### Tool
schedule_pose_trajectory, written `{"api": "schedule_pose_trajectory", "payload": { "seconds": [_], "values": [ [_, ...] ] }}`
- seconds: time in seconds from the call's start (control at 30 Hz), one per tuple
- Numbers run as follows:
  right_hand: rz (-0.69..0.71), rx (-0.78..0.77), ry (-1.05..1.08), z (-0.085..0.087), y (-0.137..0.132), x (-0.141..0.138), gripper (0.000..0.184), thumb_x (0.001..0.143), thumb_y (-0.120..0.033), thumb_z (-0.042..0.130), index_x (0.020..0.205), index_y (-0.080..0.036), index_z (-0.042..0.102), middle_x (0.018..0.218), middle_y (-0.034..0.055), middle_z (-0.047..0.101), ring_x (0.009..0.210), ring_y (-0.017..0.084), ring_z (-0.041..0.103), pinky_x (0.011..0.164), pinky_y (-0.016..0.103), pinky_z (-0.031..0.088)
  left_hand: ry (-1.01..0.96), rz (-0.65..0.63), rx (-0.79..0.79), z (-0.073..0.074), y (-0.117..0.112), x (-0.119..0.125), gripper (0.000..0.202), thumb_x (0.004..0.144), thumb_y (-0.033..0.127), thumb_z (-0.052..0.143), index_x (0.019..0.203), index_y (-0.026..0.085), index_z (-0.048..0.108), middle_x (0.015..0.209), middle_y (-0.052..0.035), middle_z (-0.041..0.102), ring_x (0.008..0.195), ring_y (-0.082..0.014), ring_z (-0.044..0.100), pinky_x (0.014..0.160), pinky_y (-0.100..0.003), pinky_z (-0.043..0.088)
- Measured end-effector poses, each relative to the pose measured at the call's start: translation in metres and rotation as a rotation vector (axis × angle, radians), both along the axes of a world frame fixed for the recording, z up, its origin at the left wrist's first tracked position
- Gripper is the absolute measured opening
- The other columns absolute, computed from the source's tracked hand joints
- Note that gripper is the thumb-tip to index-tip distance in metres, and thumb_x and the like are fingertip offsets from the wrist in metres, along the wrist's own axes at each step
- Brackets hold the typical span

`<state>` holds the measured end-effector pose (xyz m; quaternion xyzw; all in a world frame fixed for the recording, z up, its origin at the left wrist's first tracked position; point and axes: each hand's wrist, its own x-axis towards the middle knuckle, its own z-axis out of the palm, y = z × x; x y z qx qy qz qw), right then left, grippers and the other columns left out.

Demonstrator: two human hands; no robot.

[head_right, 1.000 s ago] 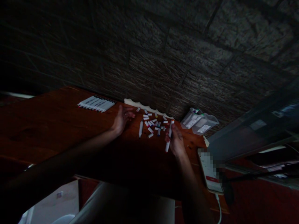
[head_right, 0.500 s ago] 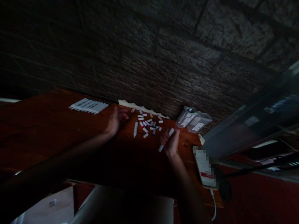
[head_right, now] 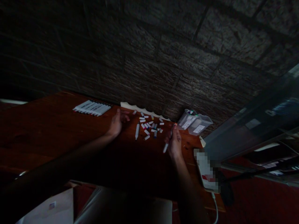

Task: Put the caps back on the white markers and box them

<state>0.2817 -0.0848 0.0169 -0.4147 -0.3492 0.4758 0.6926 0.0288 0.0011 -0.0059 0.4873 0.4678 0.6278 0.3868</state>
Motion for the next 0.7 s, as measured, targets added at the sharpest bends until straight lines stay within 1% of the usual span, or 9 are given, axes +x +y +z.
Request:
{"api": "schedule_pose_trajectory", "payload": {
  "seconds": [0.1,0.2,0.27,0.33,0.4,0.47,0.57,0.63,0.7],
  "values": [
    [-0.025,0.005,-0.013,0.0,-0.002,-0.001,0.051,0.073,-0.064,0.077,0.093,-0.025,0.052,0.056,-0.0133,0.03,0.042,0.004,0.026,0.037,0.014,0.021,0.005,-0.001,0.004,-0.002,0.001,0.0,0.064,0.1,0.065,0.025,0.085,0.019,0.066,0.064,-0.0045,0.063,0.064,-0.0173,0.057,0.067,-0.031,0.043],
    [-0.005,0.003,-0.006,0.001,-0.003,-0.004,0.051,0.071,-0.061,0.081,0.087,-0.024,0.05,0.057,-0.0121,0.035,0.045,0.004,0.03,0.039,0.014,0.025,0.009,-0.012,0.013,-0.005,0.002,0.0,0.062,0.101,0.063,0.026,0.088,0.019,0.066,0.066,-0.0049,0.063,0.065,-0.0175,0.058,0.067,-0.031,0.043],
    [0.038,0.0,0.027,0.003,-0.003,-0.005,0.053,0.07,-0.063,0.081,0.084,-0.023,0.05,0.057,-0.0108,0.039,0.046,0.004,0.033,0.041,0.015,0.029,0.004,-0.02,0.021,-0.007,0.003,0.0,0.061,0.1,0.064,0.026,0.088,0.019,0.066,0.066,-0.0049,0.063,0.066,-0.0175,0.058,0.067,-0.031,0.043],
    [0.104,0.002,0.074,0.006,-0.004,-0.003,0.056,0.068,-0.07,0.079,0.081,-0.022,0.053,0.055,-0.0101,0.039,0.045,0.004,0.032,0.042,0.015,0.031,-0.003,-0.024,0.027,-0.008,0.004,0.0,0.061,0.1,0.065,0.028,0.088,0.019,0.066,0.066,-0.0046,0.063,0.066,-0.0173,0.058,0.067,-0.031,0.043],
    [0.19,-0.006,0.11,0.009,-0.005,0.0,0.063,0.067,-0.081,0.07,0.075,-0.021,0.053,0.05,-0.0101,0.035,0.043,0.005,0.028,0.042,0.017,0.032,-0.009,-0.018,0.029,-0.007,0.005,0.0,0.06,0.1,0.065,0.029,0.087,0.019,0.066,0.065,-0.0042,0.062,0.065,-0.0169,0.058,0.067,-0.03,0.043],
    [0.255,-0.039,0.128,0.011,-0.006,0.004,0.069,0.069,-0.088,0.059,0.063,-0.02,0.048,0.045,-0.0099,0.028,0.04,0.005,0.024,0.039,0.018,0.03,-0.017,-0.005,0.02,-0.005,0.004,0.0,0.059,0.101,0.063,0.029,0.086,0.019,0.066,0.064,-0.0039,0.062,0.064,-0.0166,0.058,0.067,-0.03,0.043],
    [0.259,-0.1,0.145,0.01,-0.005,0.007,0.068,0.075,-0.083,0.057,0.054,-0.022,0.036,0.041,-0.0103,0.02,0.036,0.005,0.018,0.034,0.019,0.022,-0.024,-0.011,-0.004,-0.001,0.001,0.002,0.057,0.1,0.062,0.03,0.084,0.02,0.065,0.063,-0.0034,0.061,0.063,-0.0167,0.056,0.066,-0.03,0.042],
    [0.238,-0.111,0.148,0.009,-0.005,0.006,0.064,0.077,-0.077,0.058,0.054,-0.022,0.035,0.041,-0.0106,0.02,0.035,0.005,0.015,0.033,0.019,0.019,-0.02,-0.017,-0.001,0.001,-0.001,0.003,0.056,0.1,0.063,0.032,0.083,0.02,0.064,0.062,-0.0033,0.06,0.062,-0.0168,0.055,0.066,-0.03,0.042],
    [0.231,-0.095,0.147,0.009,-0.005,0.004,0.06,0.08,-0.074,0.057,0.057,-0.022,0.039,0.042,-0.0111,0.02,0.035,0.005,0.014,0.033,0.018,0.02,-0.012,-0.014,0.012,0.002,-0.002,0.003,0.056,0.099,0.063,0.033,0.083,0.02,0.064,0.062,-0.0032,0.06,0.062,-0.0168,0.055,0.066,-0.031,0.043]
  ]
}}
